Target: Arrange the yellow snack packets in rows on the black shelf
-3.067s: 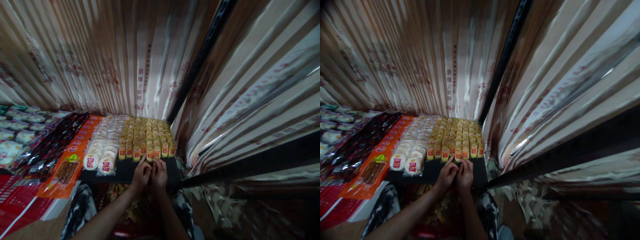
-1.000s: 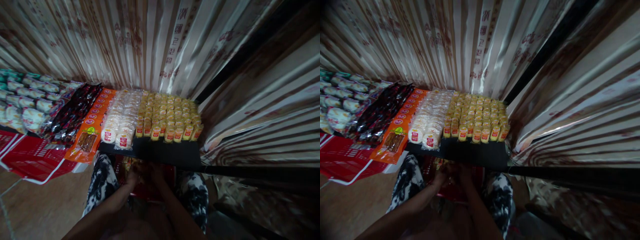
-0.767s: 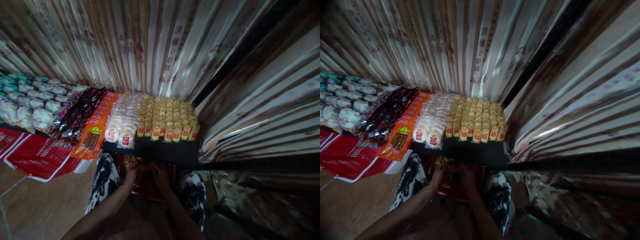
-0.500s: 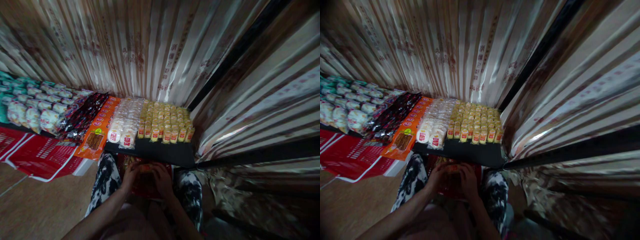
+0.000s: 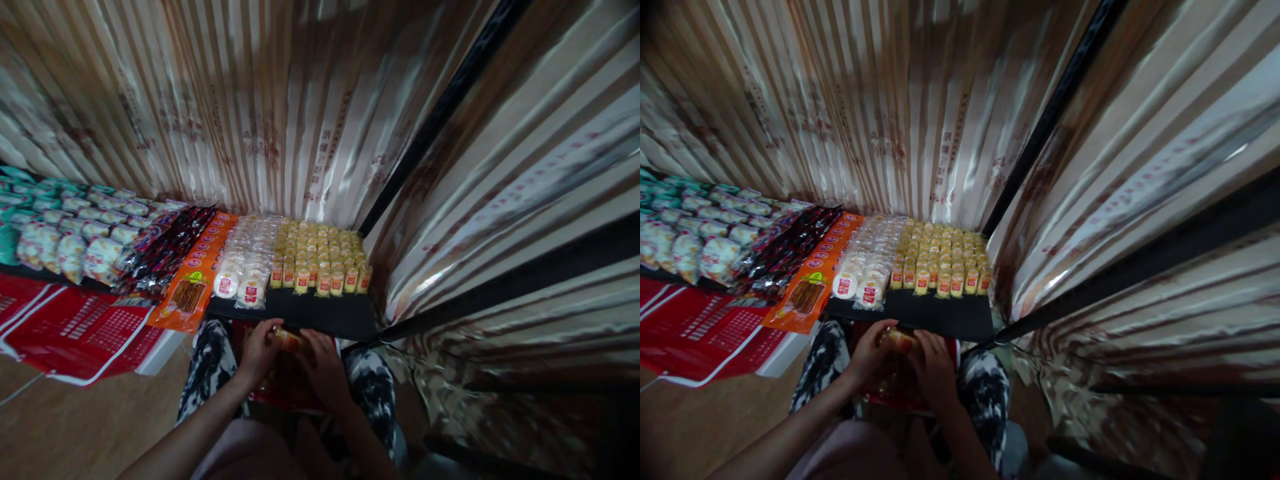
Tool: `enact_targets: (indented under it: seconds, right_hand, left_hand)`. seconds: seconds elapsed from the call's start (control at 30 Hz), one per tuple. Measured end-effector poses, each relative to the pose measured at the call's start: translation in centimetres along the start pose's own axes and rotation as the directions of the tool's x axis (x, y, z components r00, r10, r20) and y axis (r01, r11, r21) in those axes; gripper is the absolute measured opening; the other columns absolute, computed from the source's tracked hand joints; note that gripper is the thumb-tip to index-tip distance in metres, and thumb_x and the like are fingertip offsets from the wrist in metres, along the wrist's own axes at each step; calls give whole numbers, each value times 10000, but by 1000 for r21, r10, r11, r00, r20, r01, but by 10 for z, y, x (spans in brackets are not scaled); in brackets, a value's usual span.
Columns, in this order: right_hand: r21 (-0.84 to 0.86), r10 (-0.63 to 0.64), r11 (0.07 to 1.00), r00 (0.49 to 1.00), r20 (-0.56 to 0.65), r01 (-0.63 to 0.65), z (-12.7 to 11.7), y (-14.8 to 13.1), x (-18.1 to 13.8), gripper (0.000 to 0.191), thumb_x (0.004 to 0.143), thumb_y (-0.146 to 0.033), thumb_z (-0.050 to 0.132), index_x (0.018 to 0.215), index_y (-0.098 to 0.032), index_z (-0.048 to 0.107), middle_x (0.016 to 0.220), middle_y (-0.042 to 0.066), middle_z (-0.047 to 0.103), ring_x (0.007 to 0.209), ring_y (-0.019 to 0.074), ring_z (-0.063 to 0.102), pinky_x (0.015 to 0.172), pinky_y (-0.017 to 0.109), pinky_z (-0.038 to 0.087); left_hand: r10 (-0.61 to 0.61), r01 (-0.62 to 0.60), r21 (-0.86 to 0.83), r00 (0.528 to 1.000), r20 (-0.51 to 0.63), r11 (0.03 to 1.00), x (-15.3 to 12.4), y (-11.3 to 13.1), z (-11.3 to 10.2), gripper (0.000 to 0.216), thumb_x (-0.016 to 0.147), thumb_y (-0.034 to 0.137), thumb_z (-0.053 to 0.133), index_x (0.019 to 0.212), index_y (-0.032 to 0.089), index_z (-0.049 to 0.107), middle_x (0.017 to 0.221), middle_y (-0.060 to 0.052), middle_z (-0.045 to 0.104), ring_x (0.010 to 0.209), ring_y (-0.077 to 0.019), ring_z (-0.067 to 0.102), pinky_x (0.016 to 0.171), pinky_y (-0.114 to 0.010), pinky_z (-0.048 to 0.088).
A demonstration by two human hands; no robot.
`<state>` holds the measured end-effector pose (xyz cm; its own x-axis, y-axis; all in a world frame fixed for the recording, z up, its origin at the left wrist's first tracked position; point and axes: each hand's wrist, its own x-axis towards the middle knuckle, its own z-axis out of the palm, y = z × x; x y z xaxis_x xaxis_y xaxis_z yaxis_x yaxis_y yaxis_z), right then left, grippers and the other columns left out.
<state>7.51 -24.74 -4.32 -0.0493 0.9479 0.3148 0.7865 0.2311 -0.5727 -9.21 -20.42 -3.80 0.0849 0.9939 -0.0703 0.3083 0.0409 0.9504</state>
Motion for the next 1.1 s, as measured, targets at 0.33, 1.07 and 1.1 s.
enact_targets:
  seconds: [0.33, 1.07, 1.1]
  right_hand:
    - [-63, -79, 995, 993, -92, 74, -11, -1, 2, 386, 822, -357, 537, 1174, -199, 532, 1061, 77, 640, 969, 218, 575, 850, 376, 479]
    - [261, 525, 850, 696, -489, -458, -25, 99, 74, 512, 767, -457, 480, 1155, -122, 475, 1038, 160, 598, 848, 214, 600, 669, 318, 495]
    - [242, 523, 850, 688, -503, -468, -25, 101, 76, 497, 768, -457, 479, 1135, -123, 483, 1034, 163, 597, 840, 220, 601, 669, 327, 488]
  left_hand:
    - [226, -239, 132, 968, 110, 962, 14, 38, 22, 407, 713, 113, 438, 1087, 202, 569, 997, -48, 608, 939, -157, 568, 889, -312, 443]
    - [214, -258, 145, 941, 261, 955, 71, 83, 129, 325, 818, 184, 374, 1080, 141, 560, 1219, -101, 551, 1152, -176, 486, 1026, -333, 357]
    - [204, -251, 145, 938, 279, 957, 73, 82, 130, 333, 822, 190, 369, 1091, 141, 558, 1244, -102, 536, 1174, -176, 471, 1038, -334, 346]
